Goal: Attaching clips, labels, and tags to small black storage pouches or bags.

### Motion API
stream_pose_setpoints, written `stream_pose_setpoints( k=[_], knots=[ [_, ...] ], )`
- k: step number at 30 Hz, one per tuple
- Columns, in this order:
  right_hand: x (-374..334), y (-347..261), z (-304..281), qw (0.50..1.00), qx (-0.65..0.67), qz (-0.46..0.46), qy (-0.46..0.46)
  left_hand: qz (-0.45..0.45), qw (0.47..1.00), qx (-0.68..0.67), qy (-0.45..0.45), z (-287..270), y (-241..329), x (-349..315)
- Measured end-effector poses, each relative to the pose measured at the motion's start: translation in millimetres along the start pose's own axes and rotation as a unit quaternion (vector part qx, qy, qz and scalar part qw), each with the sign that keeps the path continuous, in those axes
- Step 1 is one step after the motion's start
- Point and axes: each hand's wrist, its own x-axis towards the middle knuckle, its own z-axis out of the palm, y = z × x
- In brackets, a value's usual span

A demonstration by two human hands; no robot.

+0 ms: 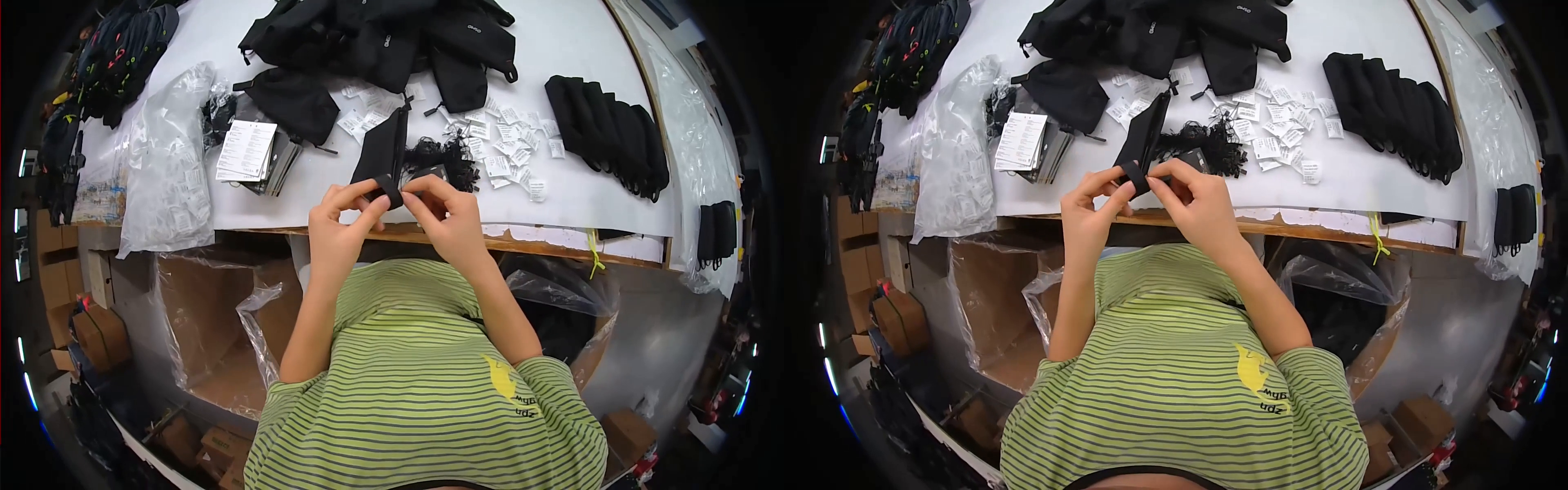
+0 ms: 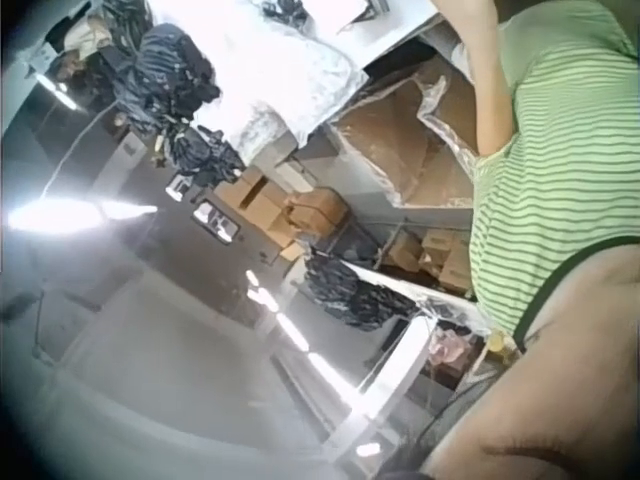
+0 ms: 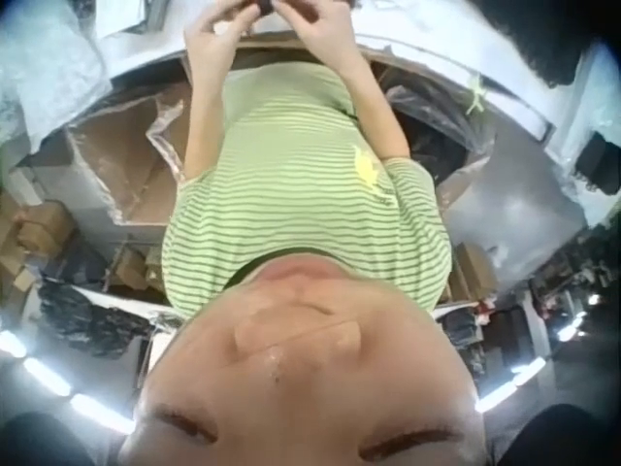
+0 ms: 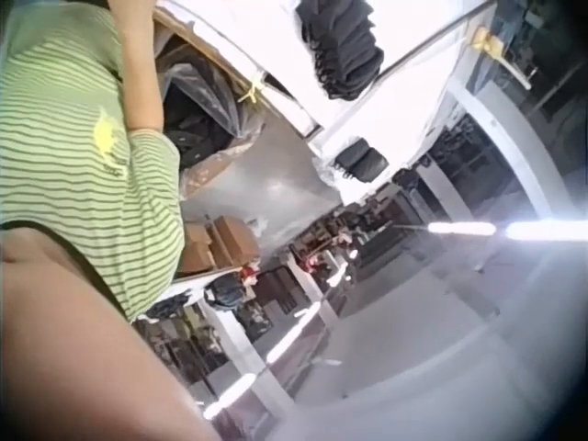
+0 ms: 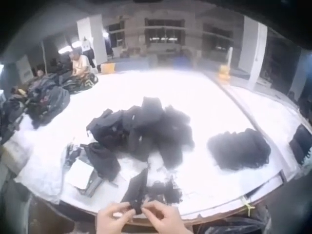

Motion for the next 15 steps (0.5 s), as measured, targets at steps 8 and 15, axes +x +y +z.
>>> stream_pose_setpoints(
  k=[8,15],
  knots=[
    [-1.9,-2.0,5.3,0.977,-0.148,-0.149,-0.028,0.043,0.997,0.07,0.012,-10.2,2.5,-3.9],
    [-9.2,0.9,8.1,0.993,-0.047,-0.1,-0.044,0.094,0.992,0.088,-0.003,-10.8,14.8,-5.7]
  ],
)
